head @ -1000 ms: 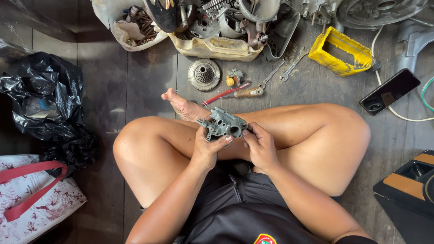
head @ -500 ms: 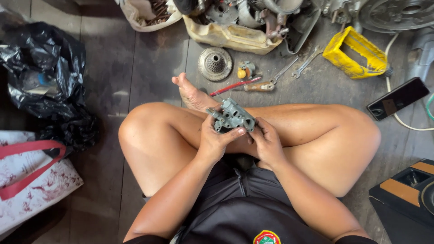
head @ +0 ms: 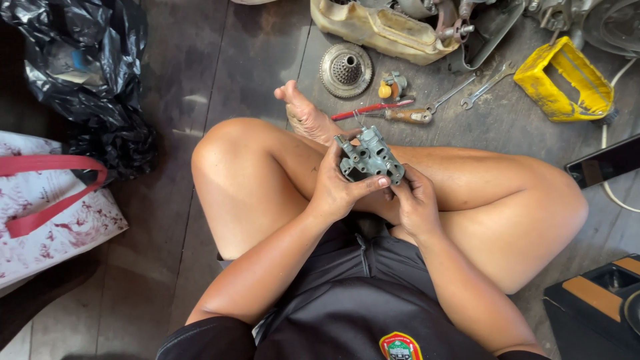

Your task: The person is cleaning the fittings and internal components of a motorcycle carburetor using a screwdriver and a thin cleaning tool while sitting on the floor.

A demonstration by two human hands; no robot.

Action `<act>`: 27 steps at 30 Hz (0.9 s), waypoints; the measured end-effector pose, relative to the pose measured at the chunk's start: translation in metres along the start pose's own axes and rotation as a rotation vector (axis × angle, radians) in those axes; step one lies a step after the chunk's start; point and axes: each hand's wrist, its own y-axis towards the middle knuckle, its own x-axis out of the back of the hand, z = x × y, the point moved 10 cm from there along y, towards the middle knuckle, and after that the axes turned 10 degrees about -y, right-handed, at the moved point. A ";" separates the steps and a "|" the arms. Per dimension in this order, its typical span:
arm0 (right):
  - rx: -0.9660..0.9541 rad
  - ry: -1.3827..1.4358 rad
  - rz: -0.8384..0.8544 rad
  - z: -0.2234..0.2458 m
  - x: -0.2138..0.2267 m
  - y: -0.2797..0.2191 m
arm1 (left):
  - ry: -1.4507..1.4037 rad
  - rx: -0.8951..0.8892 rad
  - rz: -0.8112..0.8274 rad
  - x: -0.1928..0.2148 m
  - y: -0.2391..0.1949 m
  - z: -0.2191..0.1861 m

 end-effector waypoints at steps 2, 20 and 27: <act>0.001 -0.005 -0.004 0.003 -0.001 0.000 | -0.013 0.007 0.005 0.001 0.002 -0.001; -0.131 -0.151 0.069 -0.010 -0.001 -0.003 | 0.069 -0.050 0.048 -0.001 0.001 0.000; -0.066 -0.132 0.033 -0.018 0.037 0.005 | 0.196 0.028 0.100 -0.002 -0.001 -0.003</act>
